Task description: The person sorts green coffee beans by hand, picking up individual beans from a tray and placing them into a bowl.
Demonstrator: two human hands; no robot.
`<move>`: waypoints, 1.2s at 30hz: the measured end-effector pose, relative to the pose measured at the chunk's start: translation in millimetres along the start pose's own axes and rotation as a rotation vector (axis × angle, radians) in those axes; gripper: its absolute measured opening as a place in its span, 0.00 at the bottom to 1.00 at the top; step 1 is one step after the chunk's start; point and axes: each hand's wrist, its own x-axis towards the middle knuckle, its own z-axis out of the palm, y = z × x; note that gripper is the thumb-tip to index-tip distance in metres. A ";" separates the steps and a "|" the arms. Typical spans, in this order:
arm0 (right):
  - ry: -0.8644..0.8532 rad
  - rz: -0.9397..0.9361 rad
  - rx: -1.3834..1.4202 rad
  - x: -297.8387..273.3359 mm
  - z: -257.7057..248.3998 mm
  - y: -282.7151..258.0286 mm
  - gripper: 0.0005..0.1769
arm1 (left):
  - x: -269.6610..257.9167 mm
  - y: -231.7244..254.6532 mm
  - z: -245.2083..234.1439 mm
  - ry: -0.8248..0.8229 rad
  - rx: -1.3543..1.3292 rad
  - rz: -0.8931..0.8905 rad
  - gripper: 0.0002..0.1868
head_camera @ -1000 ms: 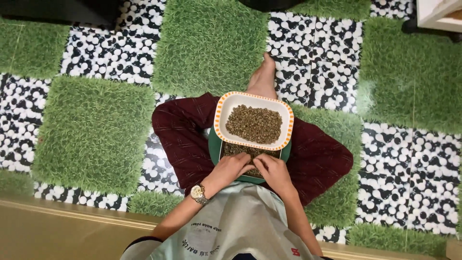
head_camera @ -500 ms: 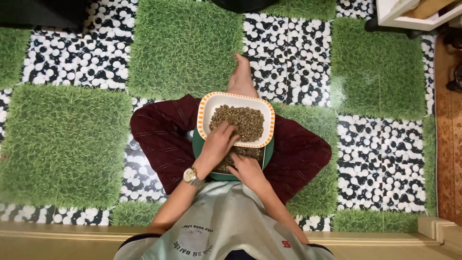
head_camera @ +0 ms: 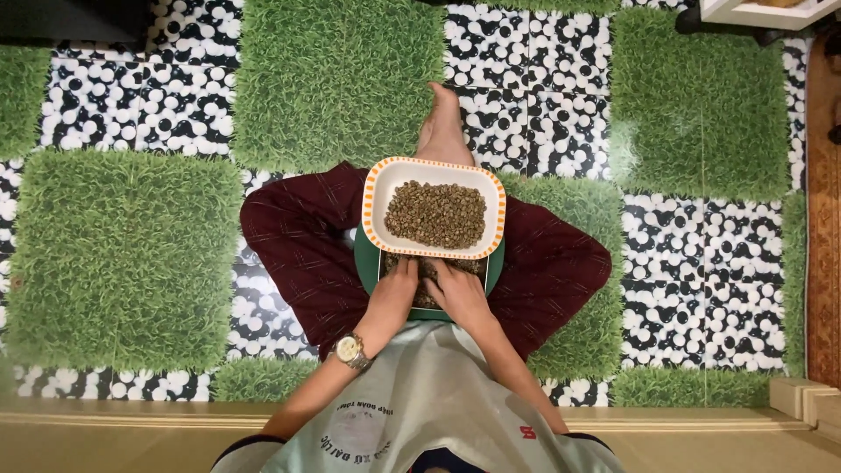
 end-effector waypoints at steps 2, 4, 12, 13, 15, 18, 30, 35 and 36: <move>0.026 0.013 -0.009 1.5 12.5 10.8 0.27 | 10.5 -4.0 11.4 -0.009 0.011 -0.017 0.23; 0.007 0.013 -0.034 3.4 21.8 18.3 0.28 | 15.8 -4.3 11.5 0.008 -0.042 -0.018 0.29; 0.037 0.006 -0.048 6.9 15.5 9.0 0.17 | 7.0 -8.2 12.5 0.075 -0.160 0.023 0.17; 0.045 0.010 -0.035 5.8 17.8 10.5 0.15 | 4.7 -6.9 11.4 0.094 -0.173 0.025 0.14; 0.049 0.020 -0.017 3.9 18.5 11.2 0.15 | 3.9 -5.2 6.4 0.107 -0.182 0.023 0.12; 0.063 0.021 0.014 2.5 13.1 6.3 0.13 | 4.3 -9.8 16.9 0.134 -0.202 0.020 0.11; 0.134 -0.030 0.032 1.8 6.8 -0.4 0.08 | -1.9 -5.8 2.6 0.210 -0.268 0.032 0.12; 0.138 -0.054 0.001 2.1 13.0 8.0 0.09 | -2.9 -4.8 -1.9 0.238 -0.254 0.074 0.11; 0.143 -0.061 -0.032 1.7 14.6 9.3 0.09 | -2.8 -4.7 -1.0 0.252 -0.252 0.079 0.10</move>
